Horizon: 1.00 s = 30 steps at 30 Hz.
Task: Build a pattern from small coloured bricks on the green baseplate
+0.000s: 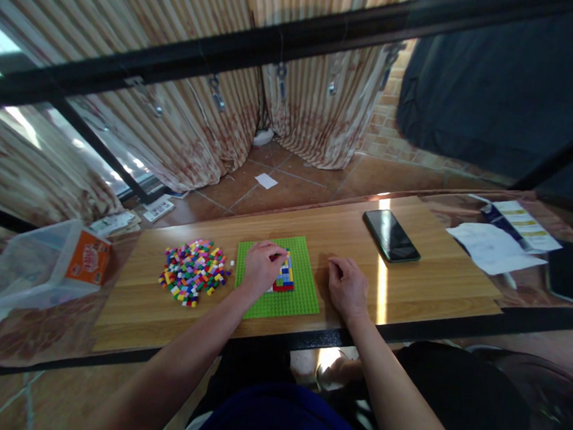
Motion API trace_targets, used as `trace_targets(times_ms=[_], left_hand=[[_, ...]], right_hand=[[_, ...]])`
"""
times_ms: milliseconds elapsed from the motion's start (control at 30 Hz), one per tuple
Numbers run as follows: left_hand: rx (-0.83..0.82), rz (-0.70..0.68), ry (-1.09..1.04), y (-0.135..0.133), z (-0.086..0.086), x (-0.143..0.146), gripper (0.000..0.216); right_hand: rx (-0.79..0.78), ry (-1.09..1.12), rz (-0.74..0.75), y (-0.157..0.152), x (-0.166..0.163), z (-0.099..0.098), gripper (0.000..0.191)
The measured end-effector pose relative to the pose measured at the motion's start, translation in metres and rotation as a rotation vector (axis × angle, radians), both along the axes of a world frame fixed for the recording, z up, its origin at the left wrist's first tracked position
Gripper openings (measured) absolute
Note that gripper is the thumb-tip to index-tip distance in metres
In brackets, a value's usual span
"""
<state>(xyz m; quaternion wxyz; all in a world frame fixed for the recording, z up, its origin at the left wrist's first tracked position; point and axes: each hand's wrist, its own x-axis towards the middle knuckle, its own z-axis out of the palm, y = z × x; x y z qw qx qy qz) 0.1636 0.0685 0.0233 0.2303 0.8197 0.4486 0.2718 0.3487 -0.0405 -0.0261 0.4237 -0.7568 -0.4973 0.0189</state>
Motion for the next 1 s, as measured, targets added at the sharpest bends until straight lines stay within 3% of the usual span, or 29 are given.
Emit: trace_targets(times_ms=[433, 767, 1000], left_hand=[[0.021, 0.093, -0.003, 0.002, -0.002, 0.001, 0.015], [-0.041, 0.086, -0.033, 0.008, 0.004, -0.003, 0.021], [-0.038, 0.1, 0.036, 0.011, 0.007, -0.002, 0.01]], right_hand=[[0.013, -0.006, -0.001, -0.001, 0.0, 0.002, 0.028], [0.024, 0.003, 0.012, -0.001, 0.001, 0.001, 0.024], [0.01, -0.009, 0.005, -0.002, 0.0, 0.003, 0.027]])
